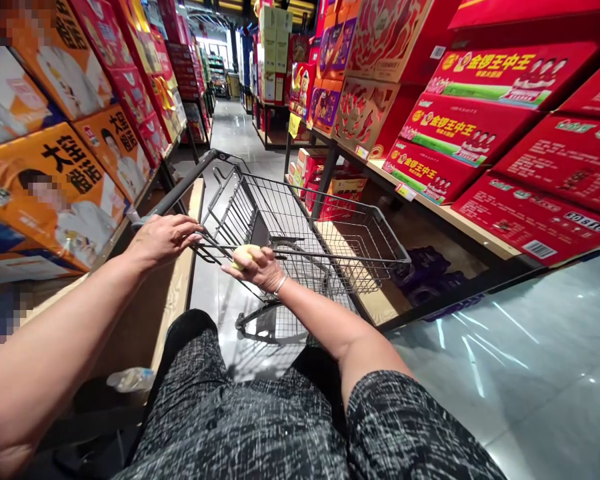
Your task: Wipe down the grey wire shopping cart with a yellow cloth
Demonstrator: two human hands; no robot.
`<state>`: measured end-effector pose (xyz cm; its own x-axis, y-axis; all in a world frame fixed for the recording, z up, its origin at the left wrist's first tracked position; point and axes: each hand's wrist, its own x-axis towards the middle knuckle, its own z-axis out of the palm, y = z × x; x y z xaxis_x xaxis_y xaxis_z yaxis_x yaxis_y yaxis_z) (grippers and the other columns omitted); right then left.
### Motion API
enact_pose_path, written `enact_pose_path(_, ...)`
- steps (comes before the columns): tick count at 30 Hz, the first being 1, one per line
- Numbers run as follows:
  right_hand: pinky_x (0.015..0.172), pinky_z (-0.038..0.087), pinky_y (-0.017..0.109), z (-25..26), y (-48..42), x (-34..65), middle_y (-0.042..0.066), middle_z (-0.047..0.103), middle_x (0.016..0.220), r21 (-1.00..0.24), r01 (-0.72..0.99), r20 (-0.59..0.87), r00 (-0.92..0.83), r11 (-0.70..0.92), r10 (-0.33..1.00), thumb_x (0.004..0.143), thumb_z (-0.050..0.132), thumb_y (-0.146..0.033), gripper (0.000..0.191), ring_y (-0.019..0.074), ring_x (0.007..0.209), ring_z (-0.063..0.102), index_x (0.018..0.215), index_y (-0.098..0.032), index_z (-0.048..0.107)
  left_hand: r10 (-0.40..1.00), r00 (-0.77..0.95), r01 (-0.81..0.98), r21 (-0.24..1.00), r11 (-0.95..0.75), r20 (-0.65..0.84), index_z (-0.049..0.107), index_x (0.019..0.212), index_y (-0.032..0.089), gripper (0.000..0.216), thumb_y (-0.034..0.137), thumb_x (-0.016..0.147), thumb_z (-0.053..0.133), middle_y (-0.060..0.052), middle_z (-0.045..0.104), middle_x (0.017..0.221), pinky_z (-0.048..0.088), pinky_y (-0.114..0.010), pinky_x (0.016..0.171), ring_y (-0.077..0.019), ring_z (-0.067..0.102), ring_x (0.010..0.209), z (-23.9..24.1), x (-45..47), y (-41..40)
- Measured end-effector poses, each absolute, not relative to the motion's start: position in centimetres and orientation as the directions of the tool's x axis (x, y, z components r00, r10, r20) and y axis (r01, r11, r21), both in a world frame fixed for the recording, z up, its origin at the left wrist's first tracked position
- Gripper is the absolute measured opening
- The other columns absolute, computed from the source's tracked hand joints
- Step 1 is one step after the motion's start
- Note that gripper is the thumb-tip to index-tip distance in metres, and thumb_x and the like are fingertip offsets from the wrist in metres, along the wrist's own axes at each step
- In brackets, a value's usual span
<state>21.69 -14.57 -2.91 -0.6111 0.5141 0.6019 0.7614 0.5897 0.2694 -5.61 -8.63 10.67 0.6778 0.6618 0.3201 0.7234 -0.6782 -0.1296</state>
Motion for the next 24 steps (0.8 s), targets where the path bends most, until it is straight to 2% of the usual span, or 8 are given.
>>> enact_pose_path(3, 0.102, 0.033, 0.044, -7.8, -16.6, 23.2, -0.003, 0.057, 0.138, 0.219, 0.768, 0.421, -0.63, 0.601, 0.652, 0.097, 0.052, -0.023, 0.053, 0.0228, 0.121, 0.047, 0.139, -0.055, 0.044, 0.652, 0.685, 0.717, -0.143, -0.682, 0.325, 0.069, 0.11, 0.026, 0.036, 0.044, 0.099, 0.041, -0.003, 0.068, 0.12, 0.038, -0.036, 0.077, -0.0244, 0.063, 0.107, 10.6, -5.8, -9.0)
enact_pose_path(7, 0.105, 0.034, 0.047, -13.4, -20.2, 25.1, -0.002, 0.054, 0.142, 0.118, 0.872, 0.181, -0.489, 0.475, 0.853, 0.097, 0.048, -0.021, 0.049, 0.0254, 0.124, 0.048, 0.137, -0.051, 0.05, 0.656, 0.669, 0.733, -0.164, -0.66, 0.349, 0.071, 0.108, 0.025, 0.038, 0.046, 0.099, 0.04, -0.005, 0.068, 0.12, 0.039, -0.037, 0.077, -0.0259, 0.064, 0.103, 10.5, -5.8, -10.2)
enact_pose_path(9, 0.102, 0.039, 0.045, -14.4, -21.5, 25.5, -0.002, 0.053, 0.143, 0.081, 0.908, 0.079, -0.416, 0.41, 0.906, 0.096, 0.05, -0.02, 0.047, 0.0266, 0.127, 0.047, 0.134, -0.048, 0.054, 0.658, 0.661, 0.743, -0.188, -0.643, 0.361, 0.071, 0.107, 0.024, 0.04, 0.047, 0.099, 0.039, -0.006, 0.068, 0.12, 0.039, -0.037, 0.076, -0.0265, 0.065, 0.1, 10.5, -5.8, -10.8)
enact_pose_path(11, 0.095, 0.045, 0.04, -13.8, -22.2, 25.3, -0.001, 0.053, 0.143, 0.052, 0.925, 0.04, -0.379, 0.376, 0.925, 0.095, 0.051, -0.021, 0.044, 0.0262, 0.125, 0.049, 0.132, -0.045, 0.057, 0.659, 0.659, 0.746, -0.203, -0.634, 0.362, 0.071, 0.107, 0.023, 0.041, 0.047, 0.1, 0.038, -0.006, 0.068, 0.12, 0.038, -0.038, 0.075, -0.0268, 0.066, 0.098, 10.5, -5.8, -11.5)
enact_pose_path(14, 0.091, 0.047, 0.036, -10.3, -22.2, 23.6, 0.001, 0.055, 0.139, 0.034, 0.902, 0.202, -0.428, 0.431, 0.881, 0.097, 0.049, -0.021, 0.043, 0.023, 0.117, 0.052, 0.133, -0.044, 0.056, 0.661, 0.656, 0.748, -0.194, -0.635, 0.364, 0.071, 0.107, 0.024, 0.044, 0.048, 0.101, 0.034, -0.005, 0.068, 0.12, 0.038, -0.038, 0.076, -0.0268, 0.066, 0.1, 10.5, -5.8, -12.5)
enact_pose_path(17, 0.1, 0.042, 0.036, -5.4, -21.2, 21.0, -0.001, 0.057, 0.135, 0.063, 0.837, 0.498, -0.498, 0.543, 0.71, 0.097, 0.051, -0.024, 0.045, 0.0211, 0.12, 0.047, 0.135, -0.049, 0.052, 0.675, 0.627, 0.769, -0.172, -0.616, 0.389, 0.072, 0.106, 0.025, 0.045, 0.048, 0.102, 0.033, -0.004, 0.069, 0.119, 0.039, -0.038, 0.076, -0.0262, 0.066, 0.1, 10.5, -6.0, -13.4)
enact_pose_path(19, 0.105, 0.036, 0.039, -2.6, -20.2, 19.9, -0.002, 0.056, 0.134, 0.081, 0.83, 0.628, -0.472, 0.551, 0.618, 0.096, 0.056, -0.027, 0.047, 0.0215, 0.125, 0.042, 0.136, -0.05, 0.05, 0.682, 0.609, 0.784, -0.174, -0.596, 0.404, 0.072, 0.104, 0.025, 0.046, 0.047, 0.102, 0.032, -0.005, 0.069, 0.118, 0.039, -0.039, 0.075, -0.0263, 0.066, 0.099, 10.5, -6.1, -13.8)
enact_pose_path(24, 0.103, 0.028, 0.042, -0.8, -19.5, 23.6, -0.001, 0.057, 0.127, 0.086, 0.895, 0.716, -0.361, 0.437, 0.598, 0.092, 0.061, -0.025, 0.038, 0.0211, 0.122, 0.045, 0.123, -0.046, 0.059, 0.693, 0.598, 0.795, -0.186, -0.578, 0.404, 0.073, 0.104, 0.025, 0.046, 0.046, 0.102, 0.031, -0.006, 0.069, 0.117, 0.039, -0.039, 0.073, -0.027, 0.065, 0.098, 10.5, -6.7, -14.0)
